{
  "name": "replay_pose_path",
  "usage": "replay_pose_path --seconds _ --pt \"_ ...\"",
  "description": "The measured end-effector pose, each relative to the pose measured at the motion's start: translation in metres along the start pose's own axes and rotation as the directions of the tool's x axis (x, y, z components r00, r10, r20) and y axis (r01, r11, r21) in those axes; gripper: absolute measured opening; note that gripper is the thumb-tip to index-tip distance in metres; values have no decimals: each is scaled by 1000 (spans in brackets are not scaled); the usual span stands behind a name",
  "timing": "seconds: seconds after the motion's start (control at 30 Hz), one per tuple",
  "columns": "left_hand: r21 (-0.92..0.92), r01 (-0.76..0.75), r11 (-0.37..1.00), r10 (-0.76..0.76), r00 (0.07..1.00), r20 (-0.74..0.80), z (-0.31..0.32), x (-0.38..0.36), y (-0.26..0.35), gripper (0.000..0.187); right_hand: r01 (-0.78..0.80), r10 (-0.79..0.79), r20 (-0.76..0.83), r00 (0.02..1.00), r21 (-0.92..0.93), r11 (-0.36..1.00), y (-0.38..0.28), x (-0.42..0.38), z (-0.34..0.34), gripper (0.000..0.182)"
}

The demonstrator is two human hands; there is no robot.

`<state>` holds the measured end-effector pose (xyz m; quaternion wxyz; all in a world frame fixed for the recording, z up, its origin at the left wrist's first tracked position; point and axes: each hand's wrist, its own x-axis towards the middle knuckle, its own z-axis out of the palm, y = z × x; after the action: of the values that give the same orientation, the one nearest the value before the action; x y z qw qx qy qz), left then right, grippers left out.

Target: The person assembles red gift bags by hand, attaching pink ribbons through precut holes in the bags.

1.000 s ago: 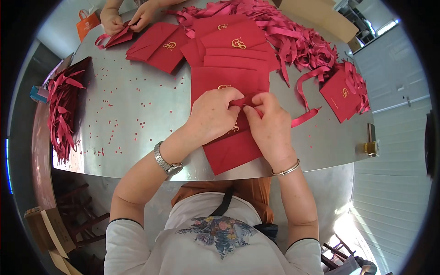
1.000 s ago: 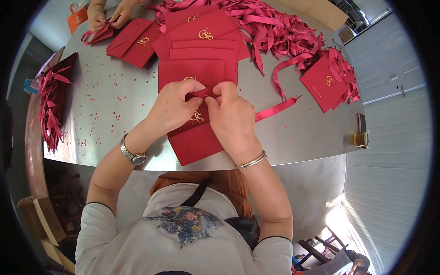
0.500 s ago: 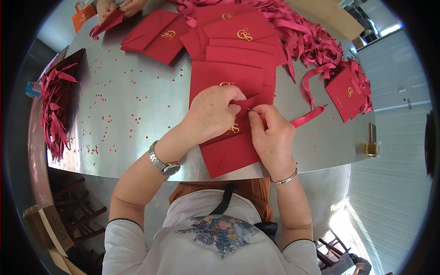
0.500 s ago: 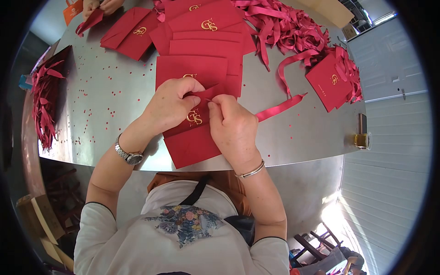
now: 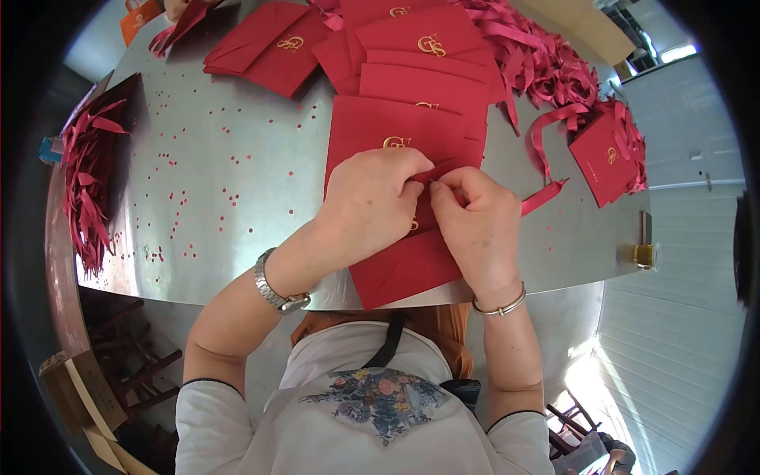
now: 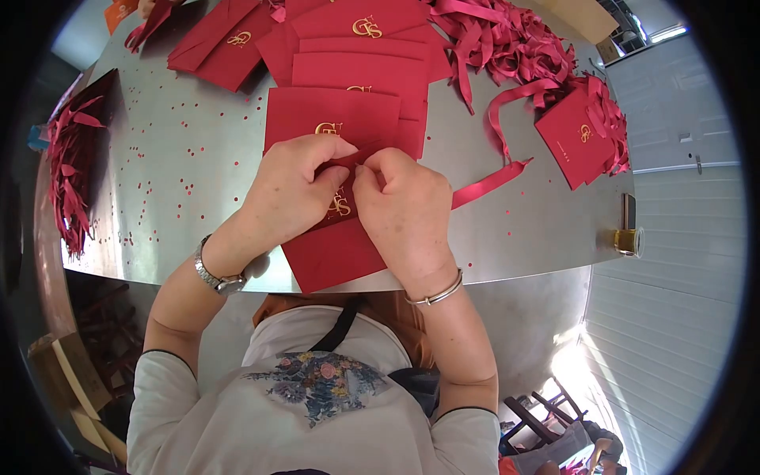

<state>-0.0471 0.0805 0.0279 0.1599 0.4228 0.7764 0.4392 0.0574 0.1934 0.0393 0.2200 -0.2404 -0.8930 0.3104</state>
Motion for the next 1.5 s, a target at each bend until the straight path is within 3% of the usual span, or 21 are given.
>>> replay_pose_path --seconds 0.07,0.1,0.2,0.23,0.3,0.4,0.5,0.57,0.63,0.7,0.73,0.8,0.93,1.03,1.1,1.13,1.23,1.27,1.4,1.47,1.5 --pt "183 -140 973 153 986 -63 5 -2 1 18 43 -43 7 999 -100 994 -4 3 -1 12" --pt "180 -140 974 153 986 -61 6 -2 0 18 88 -87 17 996 -200 976 -4 5 -1 15" --pt "192 -204 960 227 968 -105 4 -1 -2 12 157 -145 68 987 -232 960 -3 7 -2 12" --pt "143 -206 968 222 969 -105 0 -1 -2 12 157 -145 67 987 -233 960 -3 7 -3 12" --pt "95 -212 973 222 969 -111 -2 1 -3 12 96 -95 58 994 -3 995 -6 9 -8 18" --pt "130 -236 963 251 961 -115 -1 -1 -5 14 253 -236 177 956 -80 964 13 16 -1 26" --pt "66 -233 970 234 972 -9 -13 4 -2 16 251 -238 137 962 -93 963 9 13 -4 25" --pt "-184 -6 983 26 994 104 -26 11 3 17 243 -232 121 965 -88 966 9 9 -6 25" --pt "-164 -67 984 87 989 119 -32 23 2 17 242 -232 111 966 -84 967 9 5 -8 26" --pt "-25 -200 979 199 937 287 -35 34 6 17 229 -229 69 971 -3 973 7 4 -9 27" --pt "-16 -202 979 199 939 282 -38 38 9 17 237 -237 65 969 2 972 7 2 -9 27" --pt "66 -198 978 146 875 462 -45 46 17 16 211 -214 44 976 67 975 8 -1 -10 28" --pt "58 -297 953 235 847 477 -40 44 11 13 211 -217 32 976 139 968 8 -6 -11 28" --pt "171 -437 883 350 856 380 -34 37 4 9 140 -154 93 984 137 981 8 -6 -13 29" --pt "272 -508 817 472 861 189 -41 38 -6 6 120 -123 109 986 34 992 10 -5 -16 29" --pt "207 -469 858 452 883 127 -47 40 -14 7 119 -122 106 987 34 992 11 -6 -17 29" --pt "226 -2 974 41 985 -170 -65 40 -22 15 91 -96 122 988 44 995 13 -7 -18 29" --pt "228 -2 974 42 985 -169 -68 37 -23 15 72 -78 148 986 44 996 12 -6 -18 29" --pt "193 -203 960 258 907 -333 -76 7 3 32 59 -64 159 985 36 998 15 -4 -16 29" --pt "-68 -222 973 188 925 -330 -92 -35 62 32 54 -63 156 986 58 997 16 -4 -14 29" --pt "269 -428 863 503 777 -378 -105 -76 51 24 60 -71 154 986 75 995 17 -5 -14 29"
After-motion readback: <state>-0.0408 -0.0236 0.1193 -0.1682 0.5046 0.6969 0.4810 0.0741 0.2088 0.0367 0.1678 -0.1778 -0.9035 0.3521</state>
